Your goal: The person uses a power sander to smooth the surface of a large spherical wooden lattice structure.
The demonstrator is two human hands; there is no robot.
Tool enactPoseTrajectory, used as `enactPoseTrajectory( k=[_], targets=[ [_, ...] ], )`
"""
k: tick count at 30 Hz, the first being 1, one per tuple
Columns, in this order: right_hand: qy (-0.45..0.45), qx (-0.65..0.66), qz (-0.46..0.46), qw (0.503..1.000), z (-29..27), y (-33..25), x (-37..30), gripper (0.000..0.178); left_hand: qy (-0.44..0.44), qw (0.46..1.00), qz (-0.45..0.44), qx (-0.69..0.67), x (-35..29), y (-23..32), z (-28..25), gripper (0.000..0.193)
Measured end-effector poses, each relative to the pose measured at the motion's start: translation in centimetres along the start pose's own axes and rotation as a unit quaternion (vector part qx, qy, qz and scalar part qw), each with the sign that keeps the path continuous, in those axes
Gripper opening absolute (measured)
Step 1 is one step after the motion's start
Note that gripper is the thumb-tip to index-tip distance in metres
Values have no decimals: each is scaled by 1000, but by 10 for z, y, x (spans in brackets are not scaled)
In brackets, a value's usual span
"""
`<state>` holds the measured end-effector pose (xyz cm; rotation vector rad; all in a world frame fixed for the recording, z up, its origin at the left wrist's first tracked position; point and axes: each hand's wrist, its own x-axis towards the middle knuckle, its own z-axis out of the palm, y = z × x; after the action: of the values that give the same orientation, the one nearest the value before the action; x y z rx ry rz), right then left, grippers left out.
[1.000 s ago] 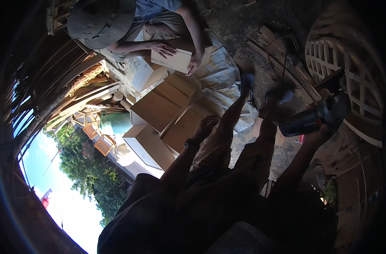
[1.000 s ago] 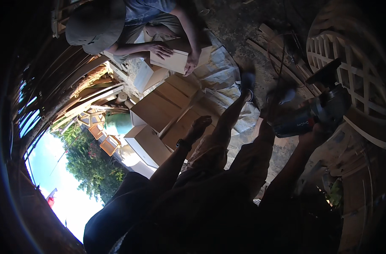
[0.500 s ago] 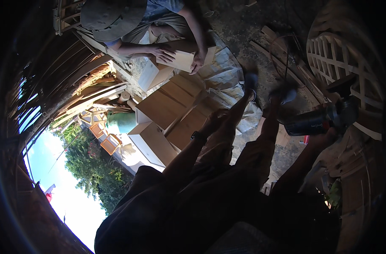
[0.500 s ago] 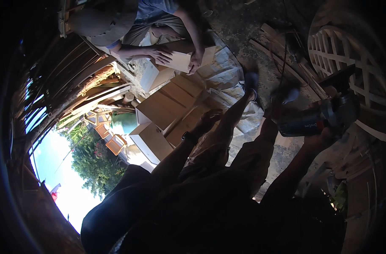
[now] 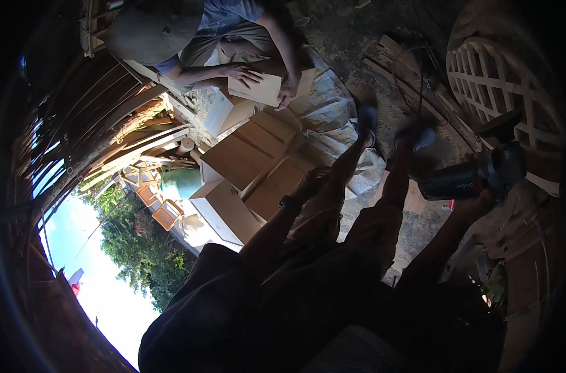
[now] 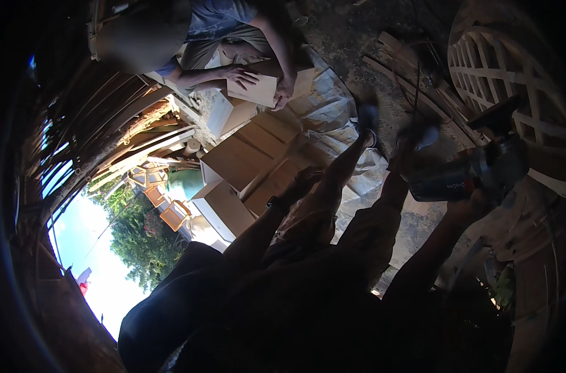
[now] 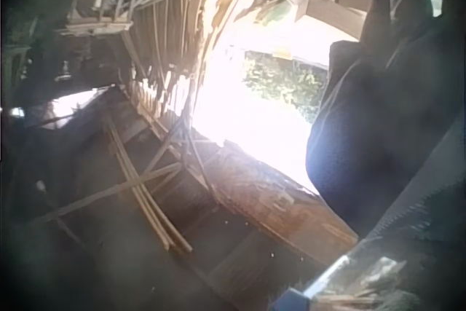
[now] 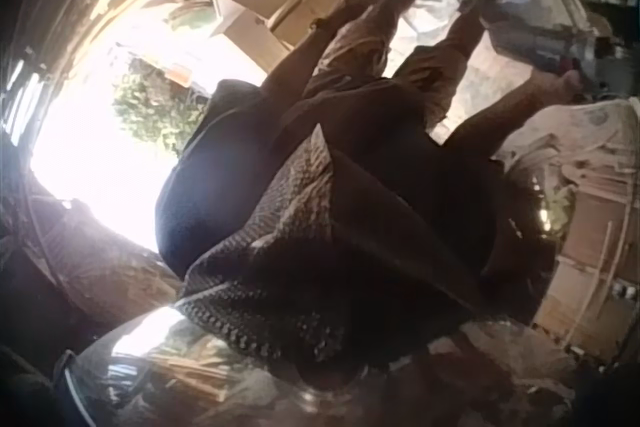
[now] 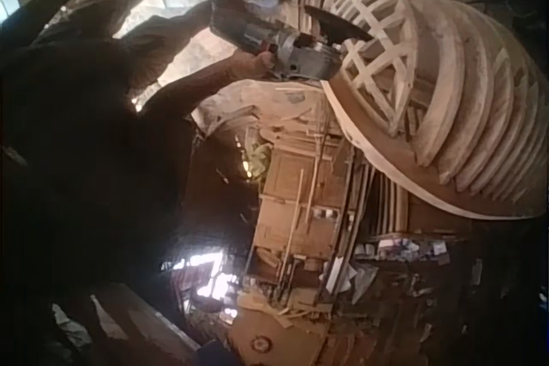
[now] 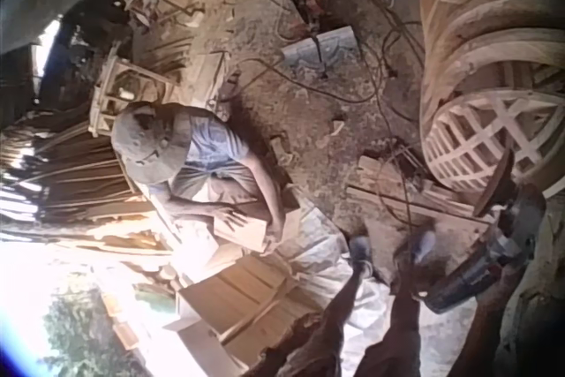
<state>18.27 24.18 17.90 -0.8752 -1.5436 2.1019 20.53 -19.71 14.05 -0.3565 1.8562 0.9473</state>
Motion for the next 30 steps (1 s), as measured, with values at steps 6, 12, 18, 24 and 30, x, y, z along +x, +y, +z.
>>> enactPoseTrajectory(
  k=[6, 12, 18, 24, 30],
  targets=[
    [-25, 26, -8, 999, 1, -1, 4, 100, -3, 999, -11, -32, 4, 3, 5, 34],
    [-13, 20, -2, 1000, 6, -3, 0, 98, -8, 999, 9, -36, 8, -2, 10, 35],
    [-14, 8, -18, 1000, 7, 1, 0, 97, -4, 999, -23, -36, 5, -5, 11, 35],
    [23, -3, -30, 999, 11, 2, -2, 96, -2, 997, -22, -70, 0, -1, 9, 37],
    [-8, 2, -26, 1000, 10, 1, -2, 98, 1, 999, -5, -42, 2, -1, 11, 36]
  ],
)
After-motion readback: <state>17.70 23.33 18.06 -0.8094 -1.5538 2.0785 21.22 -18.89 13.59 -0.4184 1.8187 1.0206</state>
